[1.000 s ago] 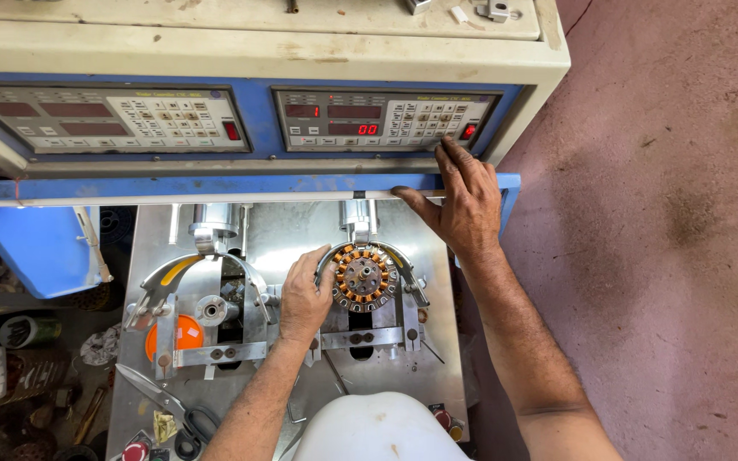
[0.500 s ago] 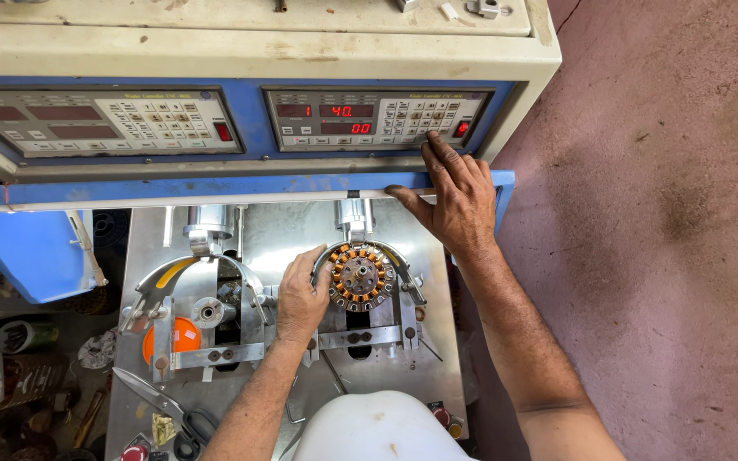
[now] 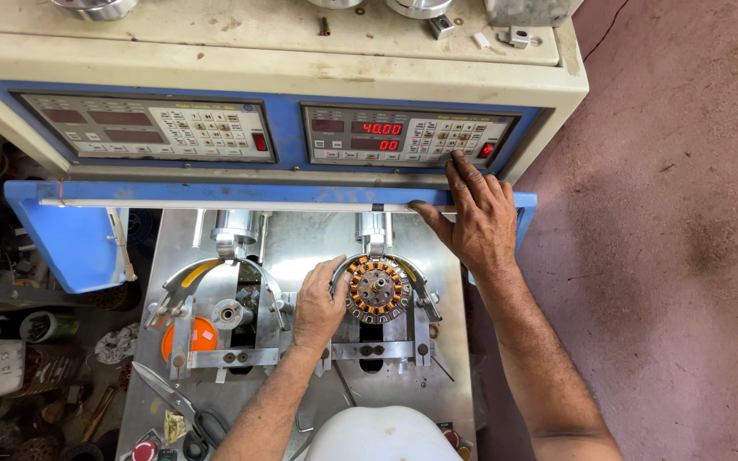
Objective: The person operates a motor winding machine to wind copper wire onto a stator core. They adjust the machine settings, manually rotate the stator, and use a hex key to tighten components. The person also uses scissors to trim excess wire and secures the windings.
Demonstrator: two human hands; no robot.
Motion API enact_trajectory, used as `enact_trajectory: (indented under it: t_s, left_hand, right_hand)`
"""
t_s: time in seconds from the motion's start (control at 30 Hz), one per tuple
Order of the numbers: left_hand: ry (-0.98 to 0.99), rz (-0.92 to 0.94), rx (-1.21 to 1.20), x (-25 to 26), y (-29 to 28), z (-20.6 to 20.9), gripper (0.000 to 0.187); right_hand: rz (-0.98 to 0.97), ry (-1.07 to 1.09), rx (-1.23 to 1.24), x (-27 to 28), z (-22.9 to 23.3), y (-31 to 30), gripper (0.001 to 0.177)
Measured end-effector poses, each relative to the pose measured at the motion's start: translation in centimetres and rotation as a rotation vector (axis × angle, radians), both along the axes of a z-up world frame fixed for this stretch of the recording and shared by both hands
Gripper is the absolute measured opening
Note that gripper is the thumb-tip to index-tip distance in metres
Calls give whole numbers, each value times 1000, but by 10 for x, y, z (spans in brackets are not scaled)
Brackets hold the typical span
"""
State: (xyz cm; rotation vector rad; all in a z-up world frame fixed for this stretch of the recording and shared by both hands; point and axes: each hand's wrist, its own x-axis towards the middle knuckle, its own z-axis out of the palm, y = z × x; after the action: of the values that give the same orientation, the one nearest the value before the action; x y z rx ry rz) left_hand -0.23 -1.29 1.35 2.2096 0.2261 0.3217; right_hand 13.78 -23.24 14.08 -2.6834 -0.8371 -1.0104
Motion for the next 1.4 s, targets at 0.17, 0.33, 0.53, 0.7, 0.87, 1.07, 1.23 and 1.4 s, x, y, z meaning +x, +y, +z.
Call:
enact_trajectory:
  t_s: [0.17, 0.33, 0.53, 0.7, 0.87, 1.07, 1.23, 1.4]
  left_hand:
    - [23, 3, -6, 0, 0, 1, 31]
    - [-29, -1, 2, -1, 0, 2, 31]
    - [-48, -8, 8, 1, -1, 2, 31]
    - [-57, -8, -6, 2, -1, 2, 31]
    - [-49, -5, -2, 0, 0, 2, 30]
    - [-105, -6, -13, 0, 0, 2, 29]
    - [-142, -18, 8, 1, 1, -10, 31]
    - [-82, -26, -21, -3, 2, -14, 30]
  right_hand:
    - [14, 16, 21, 1, -3, -2, 77]
    - [62, -13, 122, 2, -7, -5, 87]
    - [54, 58, 152, 3, 0, -4, 100]
    - [38, 98, 137, 2, 5, -3, 102]
    - [36, 132, 133, 1, 8, -2, 101]
    - [76, 123, 140, 1, 7, -3, 99]
    - [169, 48, 221, -5, -22, -14, 86]
    - [307, 36, 430, -62, -82, -13, 33]
